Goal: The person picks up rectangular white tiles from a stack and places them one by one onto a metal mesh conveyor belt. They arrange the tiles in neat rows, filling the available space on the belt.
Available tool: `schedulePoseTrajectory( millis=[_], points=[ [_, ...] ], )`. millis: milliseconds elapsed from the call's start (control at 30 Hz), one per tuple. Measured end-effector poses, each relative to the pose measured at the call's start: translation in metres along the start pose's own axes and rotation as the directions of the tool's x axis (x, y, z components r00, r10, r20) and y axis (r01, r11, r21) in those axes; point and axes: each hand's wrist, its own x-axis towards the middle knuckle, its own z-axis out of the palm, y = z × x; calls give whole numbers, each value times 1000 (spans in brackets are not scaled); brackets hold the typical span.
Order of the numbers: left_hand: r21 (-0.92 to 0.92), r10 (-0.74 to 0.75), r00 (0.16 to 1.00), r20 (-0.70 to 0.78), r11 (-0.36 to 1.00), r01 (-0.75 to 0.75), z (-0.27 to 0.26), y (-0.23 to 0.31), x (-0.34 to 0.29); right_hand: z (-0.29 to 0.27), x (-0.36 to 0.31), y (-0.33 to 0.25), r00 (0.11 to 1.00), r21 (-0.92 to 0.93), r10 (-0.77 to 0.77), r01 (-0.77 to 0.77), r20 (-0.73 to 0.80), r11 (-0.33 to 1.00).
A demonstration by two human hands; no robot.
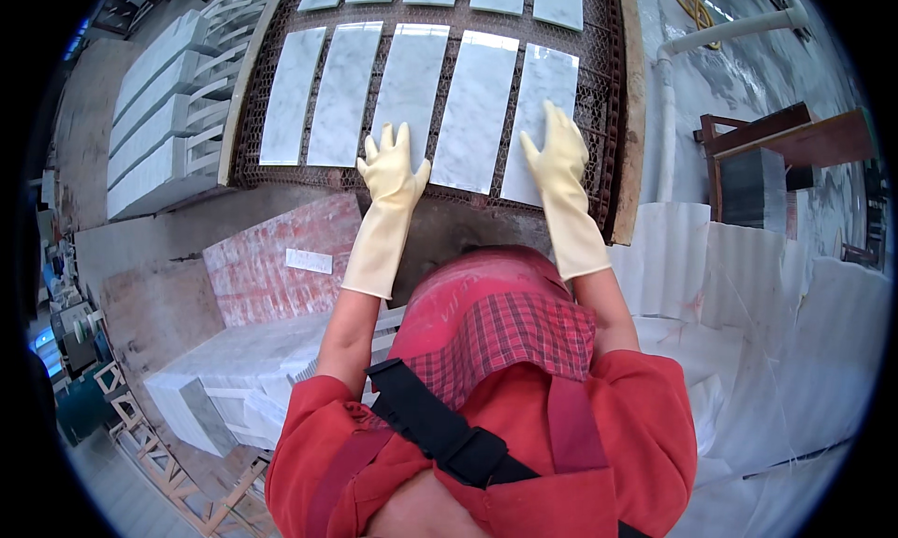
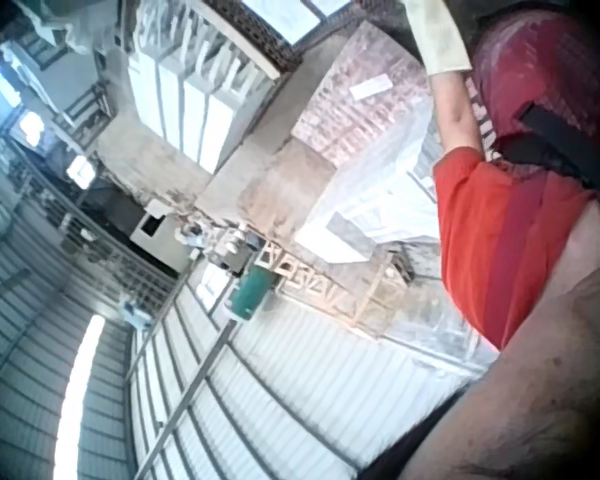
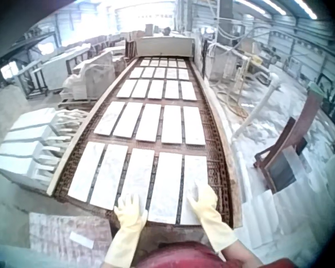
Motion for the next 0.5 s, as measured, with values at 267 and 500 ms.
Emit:
schedulePoseTrajectory(
  millis=[267, 500],
  points=[
    [-235, 233, 968, -91, 940, -248, 6, 74, -15, 14, 54, -32, 977, -90, 215, -212, 19, 973],
    [-99, 131, 991, -12, 986, -132, 27, 100, -12, 8, 69, -37, 952, -49, 306, -304, 26, 951]
  ],
)
